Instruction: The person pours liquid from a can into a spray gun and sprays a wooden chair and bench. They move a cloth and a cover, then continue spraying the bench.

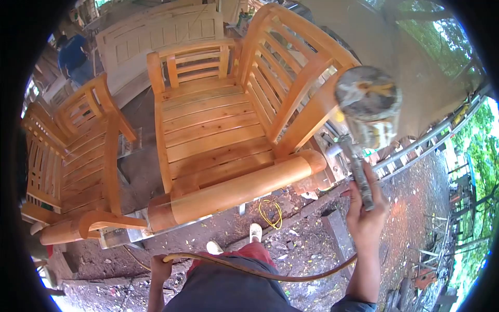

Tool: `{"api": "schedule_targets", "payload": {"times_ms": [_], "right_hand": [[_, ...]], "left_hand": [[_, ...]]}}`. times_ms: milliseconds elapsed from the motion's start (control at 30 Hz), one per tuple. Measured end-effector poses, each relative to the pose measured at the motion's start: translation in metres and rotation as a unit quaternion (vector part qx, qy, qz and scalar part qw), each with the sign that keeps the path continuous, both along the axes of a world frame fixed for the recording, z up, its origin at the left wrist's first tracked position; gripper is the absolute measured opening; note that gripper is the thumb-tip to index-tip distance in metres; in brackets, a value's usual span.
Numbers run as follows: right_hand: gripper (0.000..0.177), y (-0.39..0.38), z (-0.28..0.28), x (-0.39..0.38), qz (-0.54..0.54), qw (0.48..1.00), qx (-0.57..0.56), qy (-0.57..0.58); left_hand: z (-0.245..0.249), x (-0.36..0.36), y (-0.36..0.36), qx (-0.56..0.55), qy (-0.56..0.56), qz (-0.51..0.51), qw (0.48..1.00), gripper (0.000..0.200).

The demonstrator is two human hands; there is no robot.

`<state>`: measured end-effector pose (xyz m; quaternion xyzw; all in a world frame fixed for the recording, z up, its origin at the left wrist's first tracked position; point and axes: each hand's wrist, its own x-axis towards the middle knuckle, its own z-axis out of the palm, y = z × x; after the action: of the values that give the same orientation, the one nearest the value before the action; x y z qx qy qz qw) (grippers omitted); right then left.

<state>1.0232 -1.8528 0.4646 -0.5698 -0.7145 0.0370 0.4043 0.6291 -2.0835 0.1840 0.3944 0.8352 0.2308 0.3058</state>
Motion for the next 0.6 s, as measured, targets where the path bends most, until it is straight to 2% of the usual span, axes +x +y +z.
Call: {"api": "schedule_targets", "payload": {"times_ms": [67,167,267,400,533,600], "right_hand": [[0.038,-0.002,-0.012,-0.002,0.005,0.999,-0.005,-0.051],[0.037,0.001,-0.029,-0.005,0.024,0.996,-0.018,-0.080],[0.037,0.008,-0.046,-0.005,0.046,0.993,-0.058,-0.088],[0.035,0.021,-0.062,-0.013,0.027,0.988,-0.145,-0.054],[0.034,0.042,-0.074,-0.022,0.034,0.982,-0.168,-0.076],[0.030,0.054,-0.087,-0.019,0.058,0.984,-0.140,-0.089]], "left_hand": [[0.003,-0.007,-0.001,-0.026,0.004,-0.011,1.000,0.031],[0.015,-0.008,-0.004,0.000,-0.024,-0.028,0.999,0.031],[0.001,-0.012,-0.023,-0.038,-0.033,-0.026,0.998,0.031],[0.012,-0.017,-0.031,-0.037,-0.021,-0.037,0.998,0.034],[0.023,-0.013,-0.035,-0.056,-0.001,-0.014,0.998,0.035],[0.029,-0.012,-0.036,-0.063,0.003,0.001,0.998,0.035]]}}
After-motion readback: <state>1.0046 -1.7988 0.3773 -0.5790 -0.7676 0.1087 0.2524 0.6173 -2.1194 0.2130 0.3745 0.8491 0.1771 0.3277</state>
